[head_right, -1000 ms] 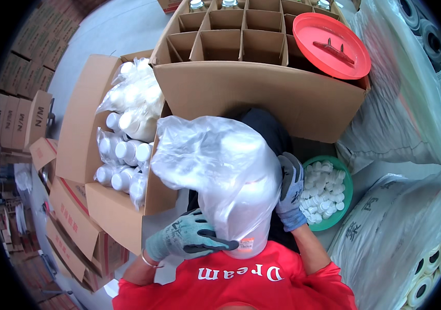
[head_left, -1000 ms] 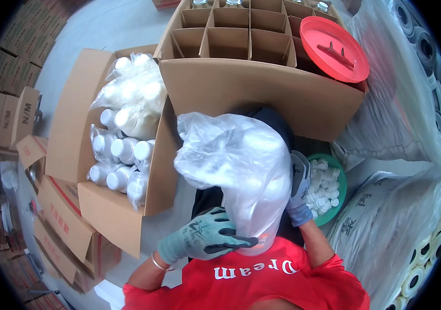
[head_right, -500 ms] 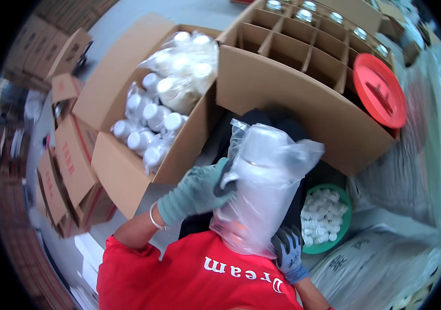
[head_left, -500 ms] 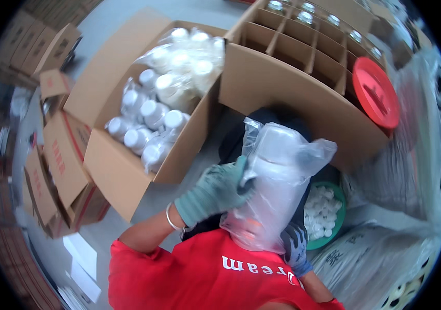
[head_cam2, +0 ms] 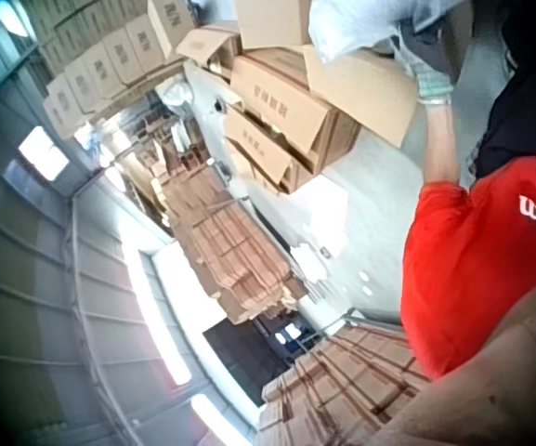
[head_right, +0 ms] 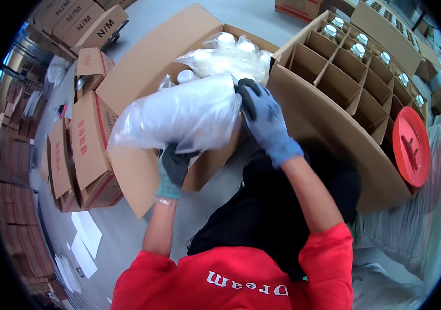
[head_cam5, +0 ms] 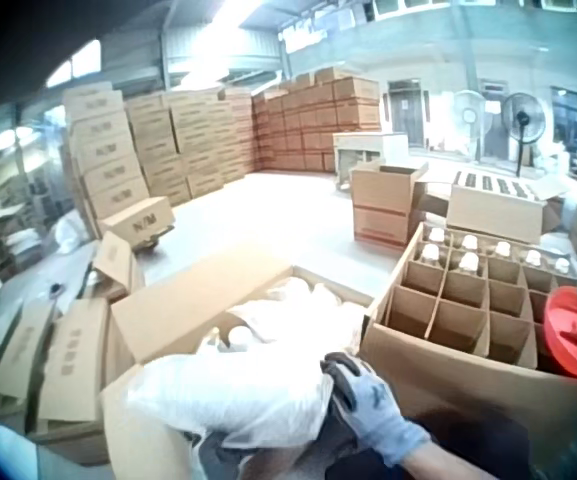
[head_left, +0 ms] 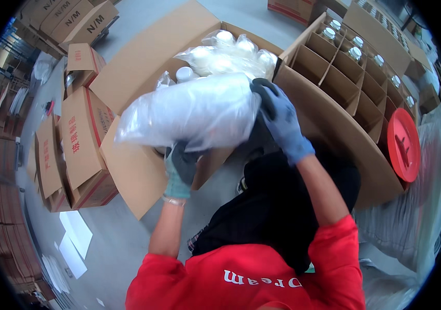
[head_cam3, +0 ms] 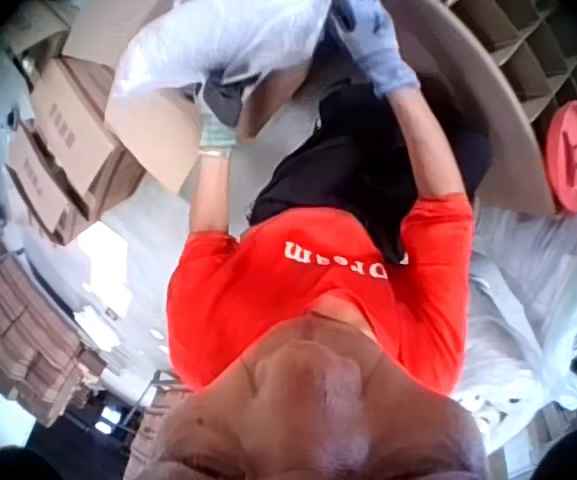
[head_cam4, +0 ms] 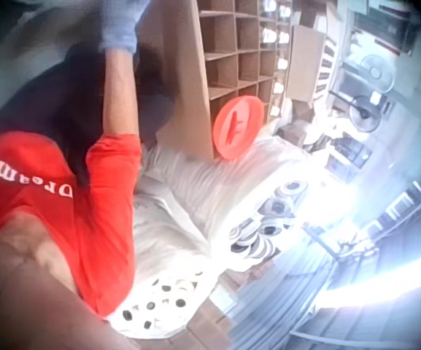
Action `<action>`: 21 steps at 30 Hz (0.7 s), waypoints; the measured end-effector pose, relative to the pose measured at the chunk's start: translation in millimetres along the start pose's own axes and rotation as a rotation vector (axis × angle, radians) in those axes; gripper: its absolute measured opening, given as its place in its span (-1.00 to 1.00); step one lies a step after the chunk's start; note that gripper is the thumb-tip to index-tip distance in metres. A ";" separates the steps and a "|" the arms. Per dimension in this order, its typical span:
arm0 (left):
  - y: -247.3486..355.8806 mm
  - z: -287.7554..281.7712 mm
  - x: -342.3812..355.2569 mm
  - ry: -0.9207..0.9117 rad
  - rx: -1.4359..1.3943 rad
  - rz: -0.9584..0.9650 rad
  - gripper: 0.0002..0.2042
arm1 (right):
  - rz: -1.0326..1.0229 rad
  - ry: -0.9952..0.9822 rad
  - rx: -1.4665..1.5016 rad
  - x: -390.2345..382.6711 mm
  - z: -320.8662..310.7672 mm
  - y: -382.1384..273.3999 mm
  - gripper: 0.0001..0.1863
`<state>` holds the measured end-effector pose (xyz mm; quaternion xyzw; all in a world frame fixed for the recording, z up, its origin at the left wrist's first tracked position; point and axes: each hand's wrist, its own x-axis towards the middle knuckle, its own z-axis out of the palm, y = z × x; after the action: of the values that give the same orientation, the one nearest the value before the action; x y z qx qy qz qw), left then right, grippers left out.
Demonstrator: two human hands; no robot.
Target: The person assembles components for a large white insulated bottle by hand, wraps the finished bottle in a plastic bag, and then moves cardboard boxes containing various bottle parts in a warehouse.
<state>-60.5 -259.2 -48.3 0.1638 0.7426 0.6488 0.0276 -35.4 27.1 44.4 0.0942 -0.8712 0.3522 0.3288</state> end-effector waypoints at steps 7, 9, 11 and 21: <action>-72.4 73.2 63.9 0.305 0.012 -0.240 -0.56 | 0.133 -0.376 -0.225 -9.1 62.5 67.4 -0.58; -90.2 93.8 72.4 0.257 0.086 -0.307 -0.66 | 0.105 -0.230 -0.202 3.8 61.5 65.8 -0.41; -110.1 105.7 88.4 0.125 -0.044 -0.496 -0.74 | 0.010 -0.206 -0.174 22.7 71.1 65.9 -0.34; -51.2 9.6 124.6 -0.399 0.079 -0.452 -0.69 | 0.121 -0.974 -0.588 -13.4 154.5 117.2 -0.45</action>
<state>-186.5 -220.6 -78.2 0.1194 0.7647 0.5519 0.3103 -149.8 8.0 -111.5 0.1003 -0.9874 0.0293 -0.1190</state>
